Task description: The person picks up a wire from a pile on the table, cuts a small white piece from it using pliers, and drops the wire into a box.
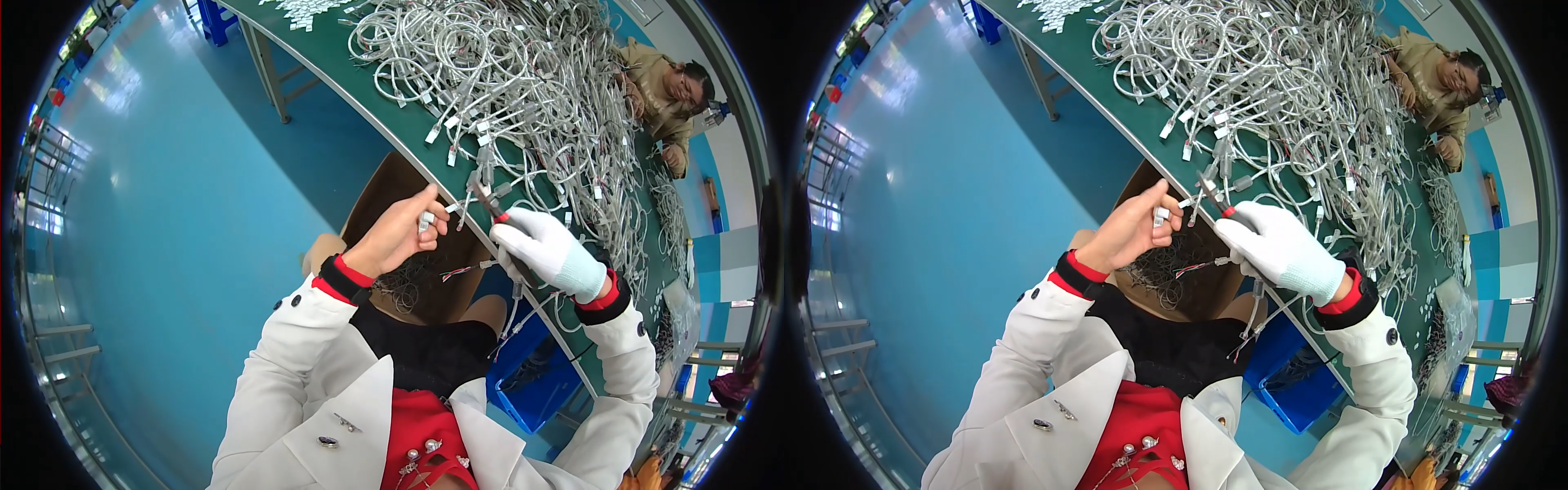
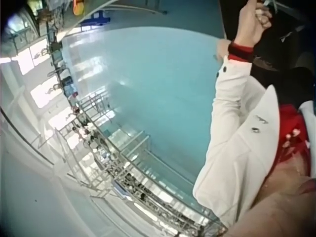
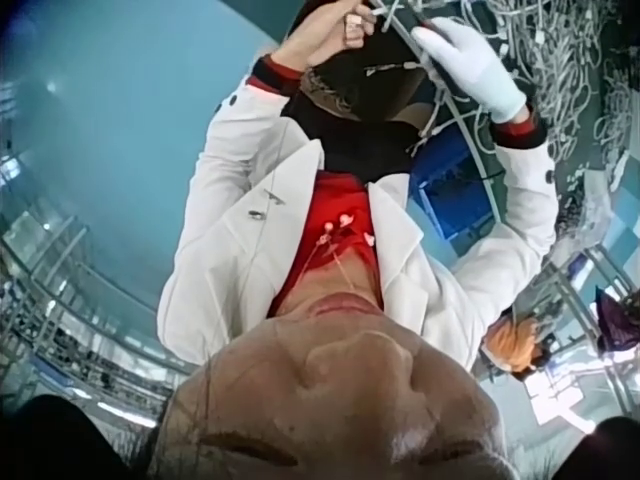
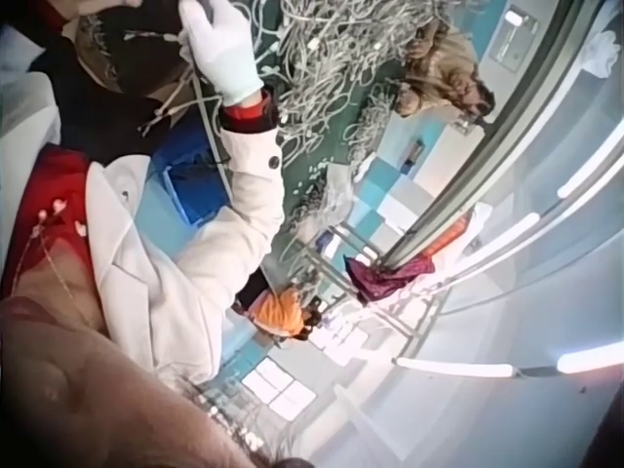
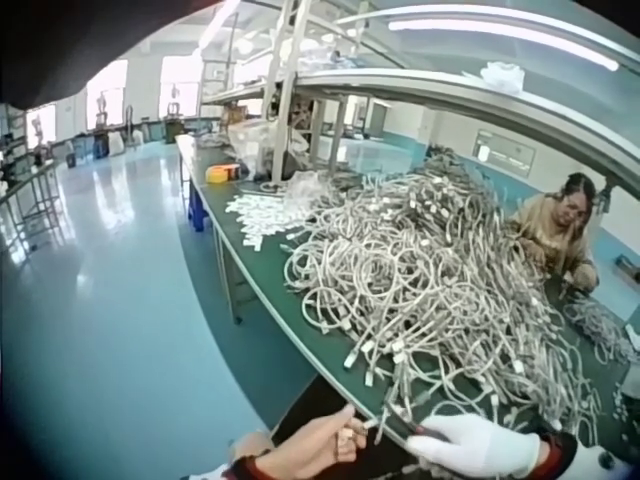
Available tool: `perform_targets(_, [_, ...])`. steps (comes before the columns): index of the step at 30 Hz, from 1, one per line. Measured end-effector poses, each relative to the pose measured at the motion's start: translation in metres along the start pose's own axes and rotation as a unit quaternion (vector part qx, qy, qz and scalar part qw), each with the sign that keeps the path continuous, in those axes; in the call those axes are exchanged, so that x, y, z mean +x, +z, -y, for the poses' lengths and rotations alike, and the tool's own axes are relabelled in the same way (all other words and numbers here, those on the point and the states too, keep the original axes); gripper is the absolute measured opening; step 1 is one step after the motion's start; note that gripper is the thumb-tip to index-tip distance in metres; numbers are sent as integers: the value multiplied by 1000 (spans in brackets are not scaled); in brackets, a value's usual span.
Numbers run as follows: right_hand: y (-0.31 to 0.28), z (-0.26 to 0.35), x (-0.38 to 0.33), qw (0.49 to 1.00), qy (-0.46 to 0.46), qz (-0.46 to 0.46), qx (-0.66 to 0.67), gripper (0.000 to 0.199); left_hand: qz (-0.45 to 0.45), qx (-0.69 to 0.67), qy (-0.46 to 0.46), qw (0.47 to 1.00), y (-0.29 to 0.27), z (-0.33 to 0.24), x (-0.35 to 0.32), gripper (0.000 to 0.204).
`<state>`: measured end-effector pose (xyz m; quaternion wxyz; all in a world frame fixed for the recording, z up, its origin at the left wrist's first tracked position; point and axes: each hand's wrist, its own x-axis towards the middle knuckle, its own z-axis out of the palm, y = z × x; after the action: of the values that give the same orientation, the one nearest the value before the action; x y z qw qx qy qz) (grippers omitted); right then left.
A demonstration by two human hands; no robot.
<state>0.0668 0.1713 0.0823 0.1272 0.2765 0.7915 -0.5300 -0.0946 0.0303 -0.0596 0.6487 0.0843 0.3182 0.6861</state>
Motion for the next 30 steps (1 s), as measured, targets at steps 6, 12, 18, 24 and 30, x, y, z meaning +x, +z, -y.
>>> perform_targets(6, [4,-3,-4,1000,31,-7,-4,38,-46,267,149,951,16,12,0,20])
perform_targets(12, [0,3,-8,996,83,42,-19,33,-87,500,328,797,26,9,1,24])
perform_targets(18, [-3,1,-3,987,120,106,14,36,-24,344,174,922,21,-8,-5,26])
perform_targets(24, [-4,-3,-1,992,74,95,-34,43,49,182,99,977,21,-15,-10,24])
perform_targets(30, [-1,-10,0,993,34,112,-28,38,53,168,107,979,21,-2,-11,25])
